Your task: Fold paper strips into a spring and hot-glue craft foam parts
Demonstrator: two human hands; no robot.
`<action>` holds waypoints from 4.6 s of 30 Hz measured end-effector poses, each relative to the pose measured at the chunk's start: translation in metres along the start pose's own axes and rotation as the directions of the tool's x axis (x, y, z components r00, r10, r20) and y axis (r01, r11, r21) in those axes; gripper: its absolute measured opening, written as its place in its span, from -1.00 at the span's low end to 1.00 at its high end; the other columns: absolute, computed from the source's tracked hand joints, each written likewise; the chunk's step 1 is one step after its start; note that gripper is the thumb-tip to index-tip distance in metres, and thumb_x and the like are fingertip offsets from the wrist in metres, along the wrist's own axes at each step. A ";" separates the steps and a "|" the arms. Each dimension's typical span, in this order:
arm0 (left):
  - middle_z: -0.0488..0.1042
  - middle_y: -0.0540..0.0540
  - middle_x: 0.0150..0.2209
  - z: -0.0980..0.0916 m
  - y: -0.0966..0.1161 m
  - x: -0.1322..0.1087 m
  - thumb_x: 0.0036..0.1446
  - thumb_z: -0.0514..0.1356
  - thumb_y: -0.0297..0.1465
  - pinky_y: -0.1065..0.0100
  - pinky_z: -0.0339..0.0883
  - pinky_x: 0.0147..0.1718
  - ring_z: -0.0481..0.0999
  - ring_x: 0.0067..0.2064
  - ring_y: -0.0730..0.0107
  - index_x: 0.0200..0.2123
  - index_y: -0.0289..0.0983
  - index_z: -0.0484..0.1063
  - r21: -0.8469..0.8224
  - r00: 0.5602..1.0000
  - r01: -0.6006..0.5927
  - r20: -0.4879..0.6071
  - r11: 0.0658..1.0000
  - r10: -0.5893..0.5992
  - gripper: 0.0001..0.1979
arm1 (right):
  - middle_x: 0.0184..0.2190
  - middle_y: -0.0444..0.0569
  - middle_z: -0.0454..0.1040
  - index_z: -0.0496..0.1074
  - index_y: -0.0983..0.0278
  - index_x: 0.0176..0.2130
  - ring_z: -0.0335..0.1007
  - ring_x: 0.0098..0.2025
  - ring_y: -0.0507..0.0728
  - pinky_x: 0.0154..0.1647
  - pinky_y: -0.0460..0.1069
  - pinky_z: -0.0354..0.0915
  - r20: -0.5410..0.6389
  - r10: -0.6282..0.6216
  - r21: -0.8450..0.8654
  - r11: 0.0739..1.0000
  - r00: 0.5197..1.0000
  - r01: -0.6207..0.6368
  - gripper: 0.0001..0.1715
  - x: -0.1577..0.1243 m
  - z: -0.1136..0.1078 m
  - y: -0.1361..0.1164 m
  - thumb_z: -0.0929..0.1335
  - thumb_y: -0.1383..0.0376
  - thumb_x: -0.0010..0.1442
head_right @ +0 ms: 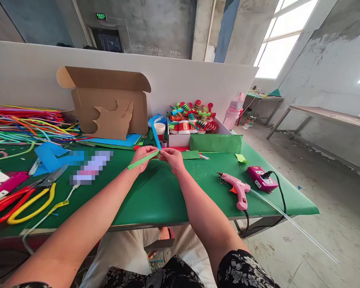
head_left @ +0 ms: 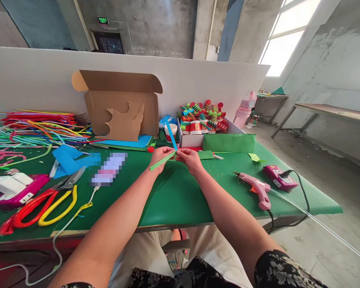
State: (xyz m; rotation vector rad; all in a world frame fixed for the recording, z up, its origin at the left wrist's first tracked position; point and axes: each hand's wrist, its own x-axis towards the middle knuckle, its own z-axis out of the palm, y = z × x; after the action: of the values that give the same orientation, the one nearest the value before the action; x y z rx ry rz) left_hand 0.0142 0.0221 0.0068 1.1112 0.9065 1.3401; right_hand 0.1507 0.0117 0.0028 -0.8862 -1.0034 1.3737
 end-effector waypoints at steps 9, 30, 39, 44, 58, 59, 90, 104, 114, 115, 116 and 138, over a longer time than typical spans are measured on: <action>0.55 -0.07 -0.45 0.002 -0.001 -0.001 -0.41 0.50 -0.23 0.31 0.36 -0.33 0.48 -0.41 0.40 -0.42 -0.31 0.53 -0.015 0.998 0.023 0.054 1.000 -0.022 -0.57 | -0.62 -0.19 0.46 0.43 0.29 -0.52 0.39 -0.55 -0.03 -0.34 -0.07 0.45 -0.081 0.006 0.070 0.998 0.997 0.000 -0.67 0.002 0.001 0.000 0.60 0.27 -0.23; 0.46 -0.02 -0.60 -0.002 0.000 0.000 -0.36 0.47 -0.20 0.35 0.26 -0.45 0.39 -0.49 0.38 -0.51 -0.29 0.54 0.174 0.998 -0.042 -0.032 0.984 0.048 -0.65 | -0.63 -0.12 0.48 0.46 0.32 -0.53 0.42 -0.56 -0.02 -0.42 -0.10 0.45 0.021 0.142 0.033 0.989 0.990 -0.142 -0.74 -0.003 0.003 -0.002 0.55 0.25 -0.07; 0.49 -0.05 -0.59 -0.001 -0.002 0.001 -0.39 0.49 -0.15 0.27 0.37 -0.36 0.47 -0.48 0.34 -0.55 -0.32 0.49 0.041 0.998 0.056 -0.009 0.998 -0.056 -0.59 | -0.67 -0.15 0.47 0.42 0.27 -0.57 0.44 -0.58 0.04 -0.44 -0.04 0.48 -0.012 0.038 -0.030 0.999 0.999 -0.038 -0.62 -0.001 0.008 0.002 0.59 0.14 -0.18; 0.50 -0.05 -0.58 0.001 -0.002 0.000 -0.39 0.49 -0.15 0.23 0.40 -0.34 0.52 -0.45 0.27 -0.55 -0.30 0.45 0.022 0.999 0.052 -0.016 0.998 -0.052 -0.58 | -0.69 -0.17 0.47 0.42 0.26 -0.59 0.40 -0.63 0.02 -0.47 -0.04 0.46 -0.024 0.010 -0.064 0.998 1.000 -0.011 -0.63 -0.001 0.009 0.003 0.58 0.12 -0.18; 0.52 -0.04 -0.55 0.001 -0.003 0.000 -0.45 0.51 -0.12 0.25 0.40 -0.32 0.50 -0.46 0.33 -0.52 -0.32 0.47 0.029 0.998 0.046 -0.032 0.999 -0.045 -0.52 | -0.67 -0.18 0.49 0.41 0.27 -0.56 0.44 -0.60 0.04 -0.42 -0.03 0.48 -0.037 -0.039 -0.101 0.994 0.999 0.036 -0.66 0.002 0.008 0.007 0.56 0.16 -0.19; 0.52 -0.05 -0.55 0.000 -0.003 0.000 -0.45 0.51 -0.13 0.24 0.40 -0.31 0.50 -0.46 0.34 -0.52 -0.32 0.48 0.024 0.998 0.049 -0.029 0.998 -0.049 -0.52 | -0.66 -0.17 0.50 0.41 0.26 -0.56 0.45 -0.60 0.05 -0.42 -0.03 0.48 -0.038 -0.038 -0.110 0.993 0.999 0.034 -0.66 0.002 0.008 0.008 0.56 0.16 -0.18; 0.54 -0.07 -0.51 -0.002 -0.009 0.004 -0.36 0.50 -0.19 0.27 0.40 -0.36 0.49 -0.47 0.37 -0.45 -0.33 0.51 0.001 0.999 0.032 -0.025 0.999 -0.032 -0.57 | -0.62 -0.17 0.50 0.41 0.25 -0.50 0.47 -0.53 0.07 -0.34 0.01 0.50 0.010 -0.069 -0.155 0.985 0.998 0.070 -0.66 0.005 0.004 0.009 0.55 0.14 -0.15; 0.53 -0.07 -0.51 -0.001 -0.007 0.003 -0.41 0.50 -0.18 0.32 0.35 -0.41 0.42 -0.49 0.44 -0.48 -0.34 0.52 -0.005 0.998 0.037 -0.052 0.999 -0.037 -0.56 | -0.62 -0.19 0.48 0.42 0.26 -0.51 0.43 -0.57 0.03 -0.42 -0.04 0.46 -0.003 -0.052 -0.156 0.986 0.999 0.051 -0.66 0.002 0.006 0.007 0.57 0.18 -0.20; 0.48 -0.04 -0.55 -0.004 -0.007 0.006 -0.34 0.49 -0.21 0.33 0.30 -0.41 0.37 -0.51 0.46 -0.49 -0.35 0.54 0.084 0.999 0.025 -0.029 0.996 -0.023 -0.62 | -0.64 -0.20 0.45 0.44 0.27 -0.52 0.37 -0.60 -0.01 -0.47 -0.08 0.42 -0.014 0.005 -0.151 0.988 1.000 -0.007 -0.62 -0.002 0.006 0.001 0.58 0.10 -0.21; 0.48 -0.04 -0.54 -0.004 -0.007 0.005 -0.34 0.49 -0.21 0.33 0.30 -0.41 0.37 -0.51 0.46 -0.49 -0.35 0.53 0.084 0.999 0.024 -0.027 0.996 -0.022 -0.62 | -0.65 -0.19 0.45 0.44 0.27 -0.53 0.37 -0.60 -0.01 -0.47 -0.07 0.43 -0.008 0.010 -0.141 0.990 1.000 -0.011 -0.61 -0.002 0.005 0.000 0.58 0.10 -0.22; 0.48 -0.03 -0.54 -0.003 -0.007 0.005 -0.34 0.49 -0.21 0.33 0.30 -0.41 0.37 -0.51 0.46 -0.48 -0.35 0.53 0.077 0.999 0.026 -0.025 0.997 -0.024 -0.62 | -0.65 -0.19 0.45 0.43 0.27 -0.53 0.37 -0.61 0.00 -0.46 -0.06 0.43 -0.003 0.011 -0.136 0.991 1.000 -0.011 -0.60 -0.001 0.005 0.000 0.59 0.10 -0.23; 0.50 -0.05 -0.56 -0.001 -0.008 0.004 -0.47 0.52 -0.14 0.31 0.36 -0.39 0.44 -0.49 0.42 -0.56 -0.32 0.48 0.041 0.998 0.062 -0.003 0.997 -0.062 -0.55 | -0.64 -0.18 0.46 0.39 0.26 -0.53 0.46 -0.53 0.05 -0.39 -0.04 0.45 -0.067 -0.088 -0.137 0.987 0.994 0.078 -0.60 0.000 0.005 0.003 0.56 0.10 -0.20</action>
State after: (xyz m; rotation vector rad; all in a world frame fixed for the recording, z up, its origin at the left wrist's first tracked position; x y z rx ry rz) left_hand 0.0155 0.0266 -0.0008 1.1050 0.9664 1.2772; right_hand 0.1447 0.0115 0.0015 -0.9765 -1.0746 1.2064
